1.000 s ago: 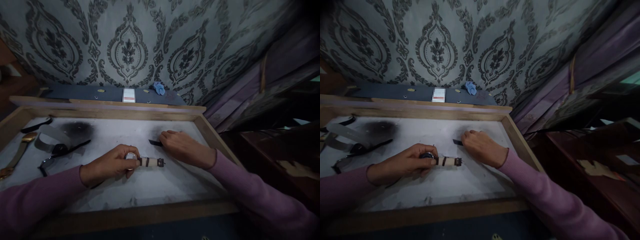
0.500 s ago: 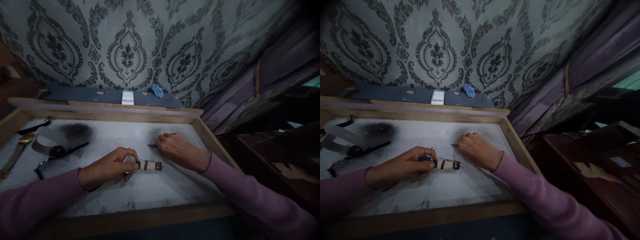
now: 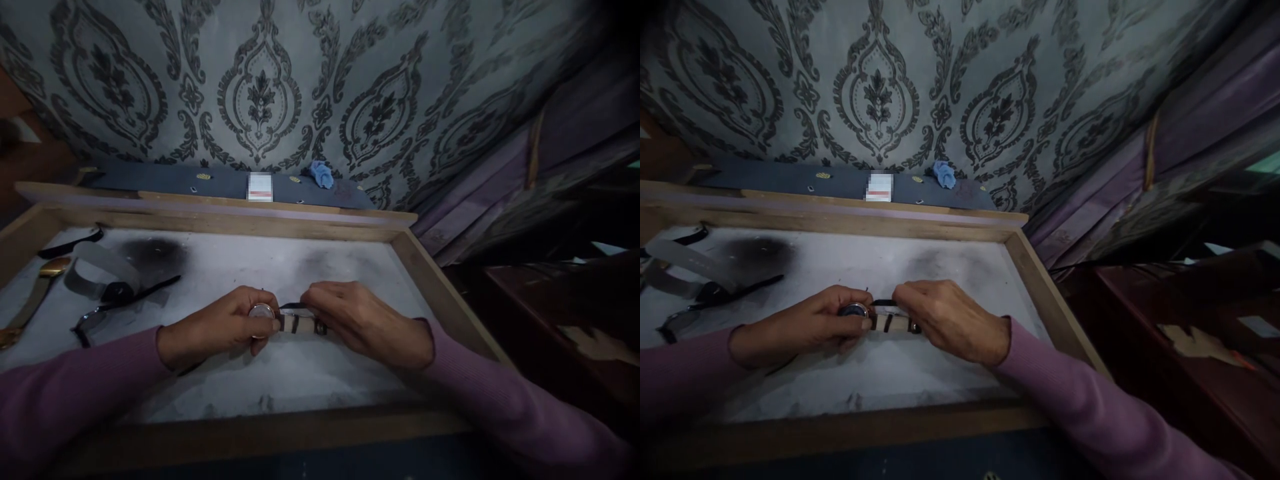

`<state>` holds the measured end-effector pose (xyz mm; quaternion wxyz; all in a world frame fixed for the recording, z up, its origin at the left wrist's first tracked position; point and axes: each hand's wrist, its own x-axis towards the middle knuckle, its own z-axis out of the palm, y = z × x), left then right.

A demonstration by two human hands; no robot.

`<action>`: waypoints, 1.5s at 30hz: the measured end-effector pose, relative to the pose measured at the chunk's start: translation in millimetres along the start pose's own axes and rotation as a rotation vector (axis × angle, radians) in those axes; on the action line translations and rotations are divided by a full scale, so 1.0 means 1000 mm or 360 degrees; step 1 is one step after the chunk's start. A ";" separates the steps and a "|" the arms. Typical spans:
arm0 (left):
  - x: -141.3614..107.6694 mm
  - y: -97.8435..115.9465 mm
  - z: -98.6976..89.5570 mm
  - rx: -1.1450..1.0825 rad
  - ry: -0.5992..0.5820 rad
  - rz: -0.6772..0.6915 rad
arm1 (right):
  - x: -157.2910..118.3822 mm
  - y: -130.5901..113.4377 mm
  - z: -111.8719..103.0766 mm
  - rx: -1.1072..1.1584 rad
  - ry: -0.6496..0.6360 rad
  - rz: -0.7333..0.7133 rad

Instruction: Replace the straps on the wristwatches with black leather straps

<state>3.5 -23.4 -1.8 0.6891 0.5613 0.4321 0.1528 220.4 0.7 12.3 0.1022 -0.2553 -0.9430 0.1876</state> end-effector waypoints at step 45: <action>0.003 -0.009 0.002 -0.0115 0.0091 0.0053 | -0.003 -0.005 0.007 -0.0346 -0.0157 -0.0163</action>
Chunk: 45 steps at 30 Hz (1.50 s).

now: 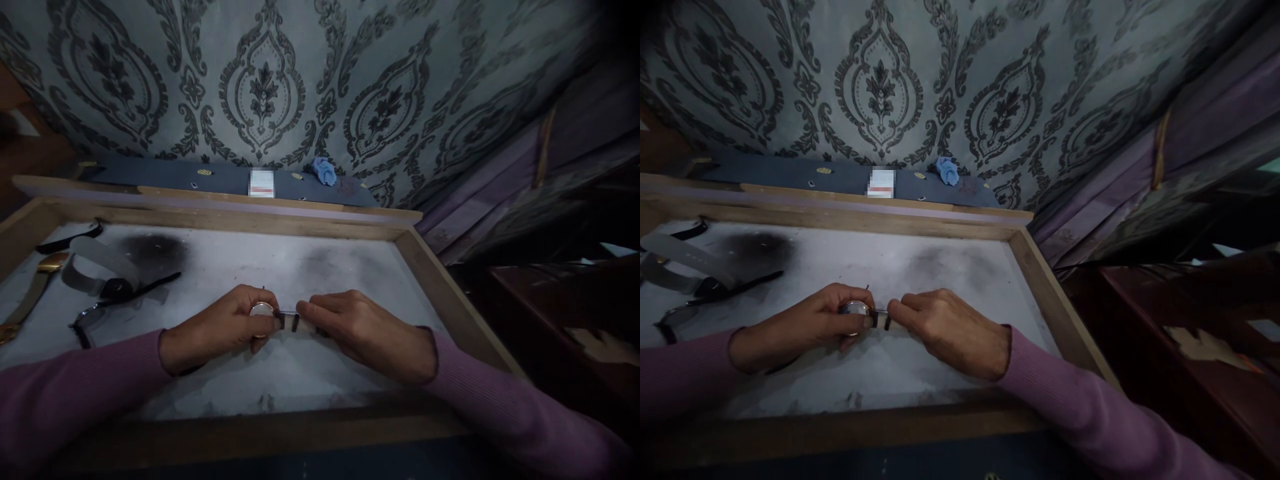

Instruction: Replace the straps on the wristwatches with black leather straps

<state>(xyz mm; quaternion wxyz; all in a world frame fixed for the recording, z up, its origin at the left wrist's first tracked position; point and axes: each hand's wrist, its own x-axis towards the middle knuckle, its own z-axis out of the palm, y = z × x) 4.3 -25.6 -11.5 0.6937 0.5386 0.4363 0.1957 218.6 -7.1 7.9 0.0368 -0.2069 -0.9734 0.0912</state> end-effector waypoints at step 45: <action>0.000 0.007 -0.001 -0.0103 0.0042 -0.0069 | 0.014 -0.006 0.018 0.1906 0.0290 0.0835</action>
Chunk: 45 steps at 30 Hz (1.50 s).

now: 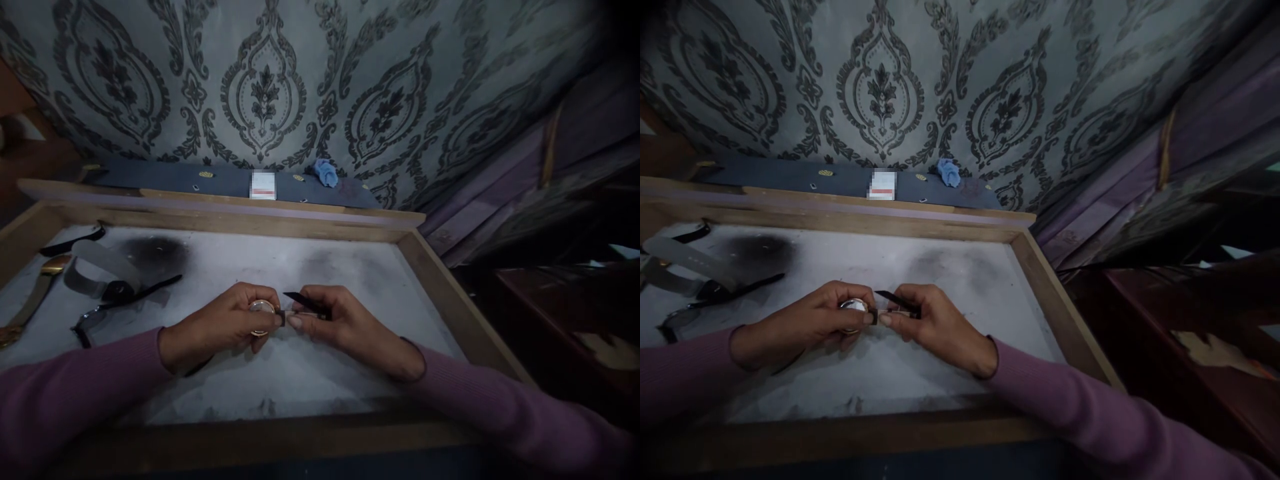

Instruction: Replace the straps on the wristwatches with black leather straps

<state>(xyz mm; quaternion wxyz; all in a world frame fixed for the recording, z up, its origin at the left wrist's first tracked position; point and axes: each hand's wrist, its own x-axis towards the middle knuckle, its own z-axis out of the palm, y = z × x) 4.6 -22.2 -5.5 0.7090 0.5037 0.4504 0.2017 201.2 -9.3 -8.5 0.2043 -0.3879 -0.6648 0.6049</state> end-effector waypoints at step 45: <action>-0.001 -0.004 0.001 0.0030 -0.0003 0.0101 | 0.000 0.008 0.009 0.0332 0.0086 0.0122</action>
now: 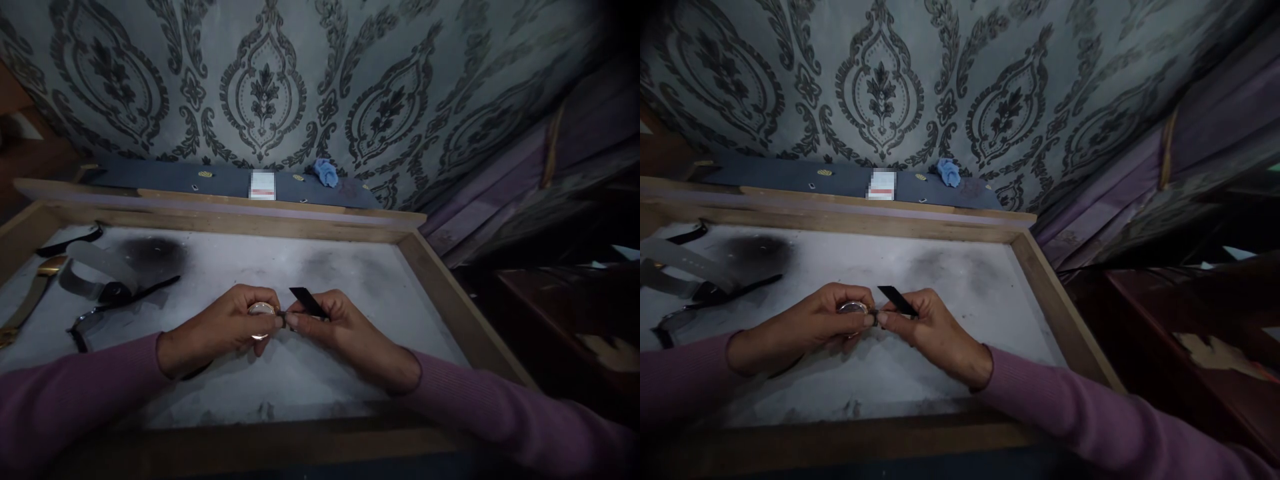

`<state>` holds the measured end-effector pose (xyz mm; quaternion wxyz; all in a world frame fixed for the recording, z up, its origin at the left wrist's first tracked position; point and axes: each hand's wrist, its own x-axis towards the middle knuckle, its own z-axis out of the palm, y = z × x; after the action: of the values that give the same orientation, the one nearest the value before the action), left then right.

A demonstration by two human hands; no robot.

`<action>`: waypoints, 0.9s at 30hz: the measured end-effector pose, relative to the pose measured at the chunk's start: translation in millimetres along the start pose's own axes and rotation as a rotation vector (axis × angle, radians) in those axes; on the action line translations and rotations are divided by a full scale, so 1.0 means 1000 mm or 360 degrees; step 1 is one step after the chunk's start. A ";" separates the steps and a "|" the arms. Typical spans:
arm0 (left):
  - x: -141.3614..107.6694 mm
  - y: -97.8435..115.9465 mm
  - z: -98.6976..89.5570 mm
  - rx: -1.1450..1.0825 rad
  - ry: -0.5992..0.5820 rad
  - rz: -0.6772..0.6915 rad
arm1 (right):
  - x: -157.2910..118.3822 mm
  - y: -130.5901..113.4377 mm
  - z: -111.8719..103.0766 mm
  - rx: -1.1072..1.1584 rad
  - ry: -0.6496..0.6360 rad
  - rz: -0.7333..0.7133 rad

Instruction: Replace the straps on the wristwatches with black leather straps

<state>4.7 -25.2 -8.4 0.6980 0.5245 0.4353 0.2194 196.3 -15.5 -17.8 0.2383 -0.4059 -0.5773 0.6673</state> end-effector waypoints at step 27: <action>0.000 -0.006 -0.003 -0.0015 -0.0092 0.0018 | -0.002 -0.012 -0.009 -0.0434 -0.0180 -0.0175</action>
<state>1.4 -25.3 -14.1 0.7115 0.5298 0.4110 0.2102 203.0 -8.9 -5.5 0.1843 -0.3639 -0.6964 0.5905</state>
